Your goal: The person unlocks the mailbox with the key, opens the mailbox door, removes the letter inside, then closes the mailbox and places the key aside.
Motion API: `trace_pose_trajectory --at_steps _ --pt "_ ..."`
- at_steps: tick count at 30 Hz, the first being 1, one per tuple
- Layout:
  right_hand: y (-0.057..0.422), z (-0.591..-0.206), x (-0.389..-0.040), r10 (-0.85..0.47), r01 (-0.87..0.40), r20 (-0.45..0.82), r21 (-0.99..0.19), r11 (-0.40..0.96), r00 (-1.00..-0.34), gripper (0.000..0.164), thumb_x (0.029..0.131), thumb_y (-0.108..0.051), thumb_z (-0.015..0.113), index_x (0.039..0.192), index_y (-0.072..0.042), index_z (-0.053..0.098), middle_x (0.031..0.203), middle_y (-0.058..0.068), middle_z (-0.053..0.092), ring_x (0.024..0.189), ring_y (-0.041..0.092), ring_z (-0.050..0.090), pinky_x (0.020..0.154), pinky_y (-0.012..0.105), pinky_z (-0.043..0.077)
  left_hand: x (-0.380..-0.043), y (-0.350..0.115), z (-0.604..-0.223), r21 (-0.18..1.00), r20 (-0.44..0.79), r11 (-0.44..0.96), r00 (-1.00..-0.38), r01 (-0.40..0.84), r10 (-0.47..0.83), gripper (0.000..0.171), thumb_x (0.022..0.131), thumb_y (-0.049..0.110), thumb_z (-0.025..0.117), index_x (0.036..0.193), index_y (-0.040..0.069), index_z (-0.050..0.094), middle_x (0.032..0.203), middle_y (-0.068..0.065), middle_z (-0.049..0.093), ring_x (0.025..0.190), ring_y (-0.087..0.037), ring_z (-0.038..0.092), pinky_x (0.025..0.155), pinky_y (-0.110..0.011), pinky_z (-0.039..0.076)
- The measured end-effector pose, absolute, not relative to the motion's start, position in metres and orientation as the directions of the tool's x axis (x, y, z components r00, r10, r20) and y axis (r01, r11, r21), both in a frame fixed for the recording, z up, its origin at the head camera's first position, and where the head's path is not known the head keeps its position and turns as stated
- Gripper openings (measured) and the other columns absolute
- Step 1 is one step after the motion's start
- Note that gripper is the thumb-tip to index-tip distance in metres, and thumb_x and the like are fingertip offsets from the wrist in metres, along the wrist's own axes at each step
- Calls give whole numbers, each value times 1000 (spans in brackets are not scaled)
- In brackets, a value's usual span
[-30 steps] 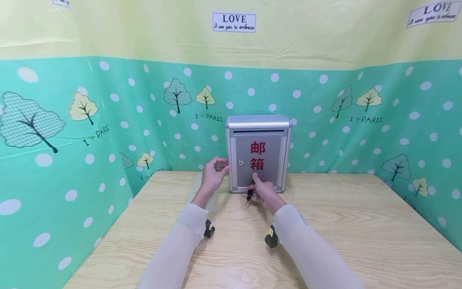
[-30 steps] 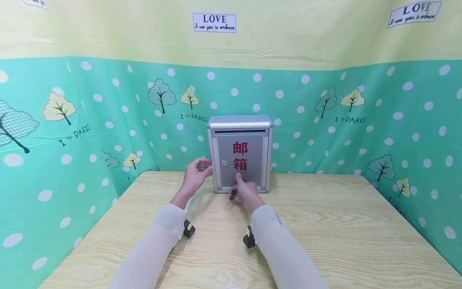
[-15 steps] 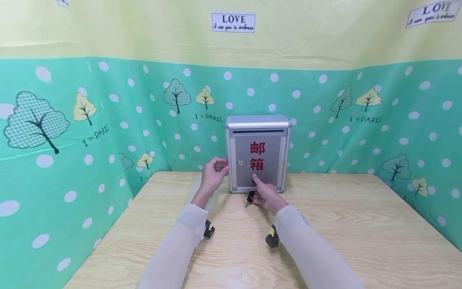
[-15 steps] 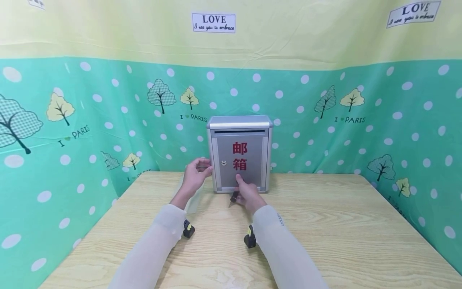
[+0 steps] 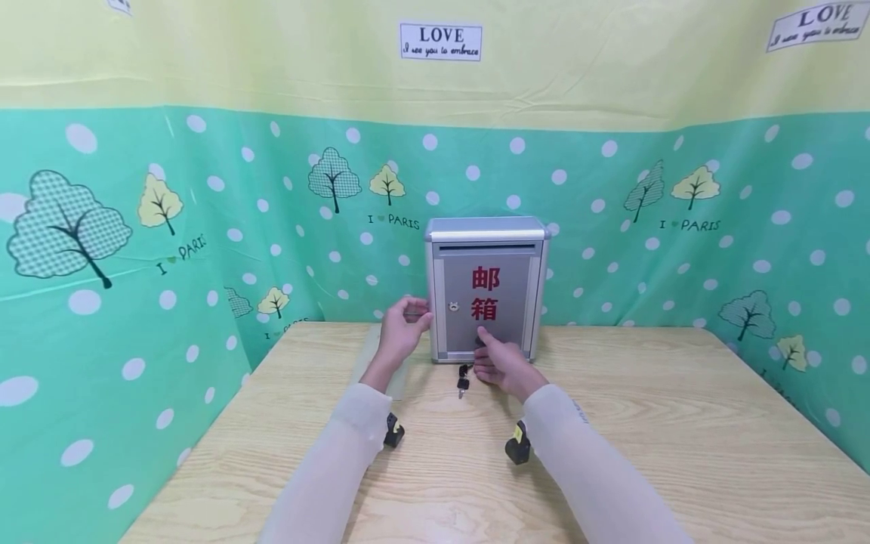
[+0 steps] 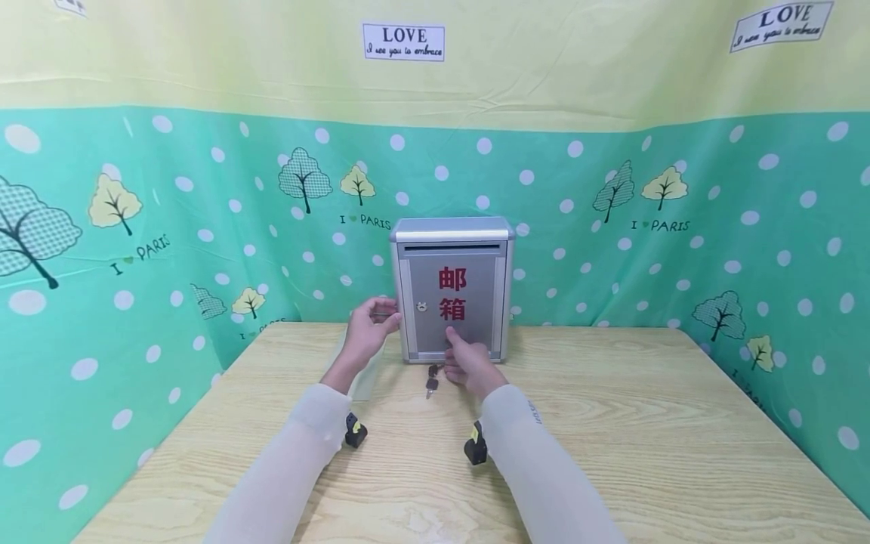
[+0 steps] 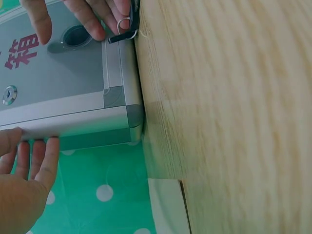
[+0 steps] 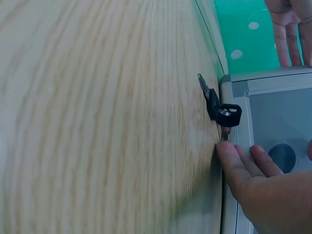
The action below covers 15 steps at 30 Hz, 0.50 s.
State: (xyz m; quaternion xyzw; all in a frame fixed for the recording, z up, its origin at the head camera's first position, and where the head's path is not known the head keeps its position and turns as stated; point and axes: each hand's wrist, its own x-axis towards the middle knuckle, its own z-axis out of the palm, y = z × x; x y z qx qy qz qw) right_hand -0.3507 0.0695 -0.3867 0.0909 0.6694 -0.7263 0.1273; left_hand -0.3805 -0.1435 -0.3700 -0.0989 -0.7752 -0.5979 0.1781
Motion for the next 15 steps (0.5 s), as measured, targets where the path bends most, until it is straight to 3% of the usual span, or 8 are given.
trace_pose_trajectory --at_steps 10,15 --pt "77 -389 -352 -111 329 -318 -940 -95 -942 68 104 -48 56 137 11 53 136 31 55 122 38 59 103 40 54 -378 -145 -370 894 393 259 -918 365 -62 24 96 8 71 119 2 67 109 -14 69 97 -28 68 79 -30 63" --pt "83 -388 -353 -147 323 -307 -940 -106 -940 62 105 -42 56 138 11 51 137 32 54 125 40 58 102 40 55 -373 -144 -367 878 383 334 -922 343 -60 24 97 11 69 119 1 66 107 -14 69 93 -28 69 78 -32 63"
